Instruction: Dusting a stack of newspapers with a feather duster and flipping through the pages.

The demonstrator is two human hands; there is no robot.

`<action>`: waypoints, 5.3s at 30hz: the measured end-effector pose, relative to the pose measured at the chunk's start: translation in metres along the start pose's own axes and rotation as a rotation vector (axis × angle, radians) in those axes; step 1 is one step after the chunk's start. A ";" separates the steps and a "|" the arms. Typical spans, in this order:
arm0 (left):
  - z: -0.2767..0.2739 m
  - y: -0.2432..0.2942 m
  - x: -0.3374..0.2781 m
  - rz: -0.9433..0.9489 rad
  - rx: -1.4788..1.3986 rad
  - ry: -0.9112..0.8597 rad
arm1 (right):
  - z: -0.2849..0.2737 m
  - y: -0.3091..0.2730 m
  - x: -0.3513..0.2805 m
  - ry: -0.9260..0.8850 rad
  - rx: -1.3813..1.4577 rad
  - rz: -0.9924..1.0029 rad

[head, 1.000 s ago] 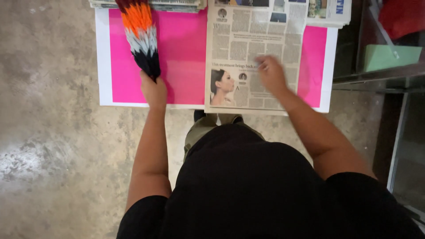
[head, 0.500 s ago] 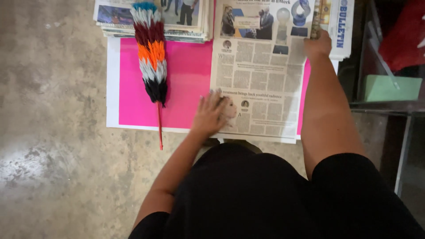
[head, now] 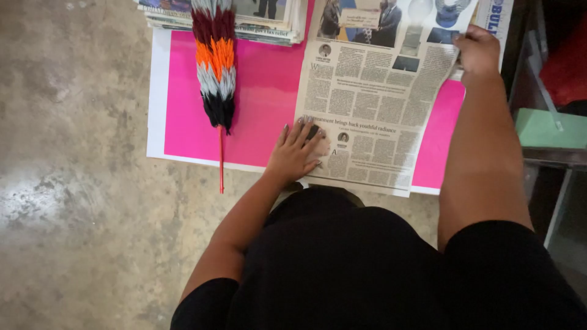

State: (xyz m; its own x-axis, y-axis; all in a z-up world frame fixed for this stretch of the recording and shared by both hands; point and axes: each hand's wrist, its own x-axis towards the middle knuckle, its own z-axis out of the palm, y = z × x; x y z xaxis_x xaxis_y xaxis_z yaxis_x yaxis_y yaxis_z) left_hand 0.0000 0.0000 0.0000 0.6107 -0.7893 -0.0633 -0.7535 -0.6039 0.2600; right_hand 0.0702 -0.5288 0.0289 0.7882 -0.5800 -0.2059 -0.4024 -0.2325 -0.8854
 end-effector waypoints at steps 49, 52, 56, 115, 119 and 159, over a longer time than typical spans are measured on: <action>-0.131 -0.051 0.176 0.193 -0.495 0.075 | 0.037 -0.129 -0.251 0.032 0.222 -0.438; -0.121 -0.042 0.181 0.129 -0.562 -0.009 | 0.031 -0.158 -0.247 0.298 -0.102 -0.749; -0.091 -0.035 0.179 -0.076 -0.763 0.236 | 0.024 -0.098 -0.216 0.657 -0.528 -0.668; 0.000 -0.153 -0.065 -0.993 -0.482 0.610 | 0.251 -0.183 -0.095 -0.468 -0.712 -0.901; 0.004 -0.162 -0.076 -0.939 -0.737 0.639 | 0.337 -0.199 -0.093 -0.319 -0.778 -1.098; -0.034 -0.236 -0.064 -0.975 -0.704 0.527 | 0.173 -0.051 -0.289 -0.085 -1.285 -0.901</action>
State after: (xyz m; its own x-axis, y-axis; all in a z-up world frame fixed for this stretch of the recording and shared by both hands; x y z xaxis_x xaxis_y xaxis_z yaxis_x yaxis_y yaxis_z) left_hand 0.1473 0.1969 -0.0248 0.9705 0.1704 -0.1705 0.2388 -0.5841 0.7758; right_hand -0.0571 -0.2145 0.0614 0.9831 0.1442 0.1124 0.1199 -0.9727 0.1989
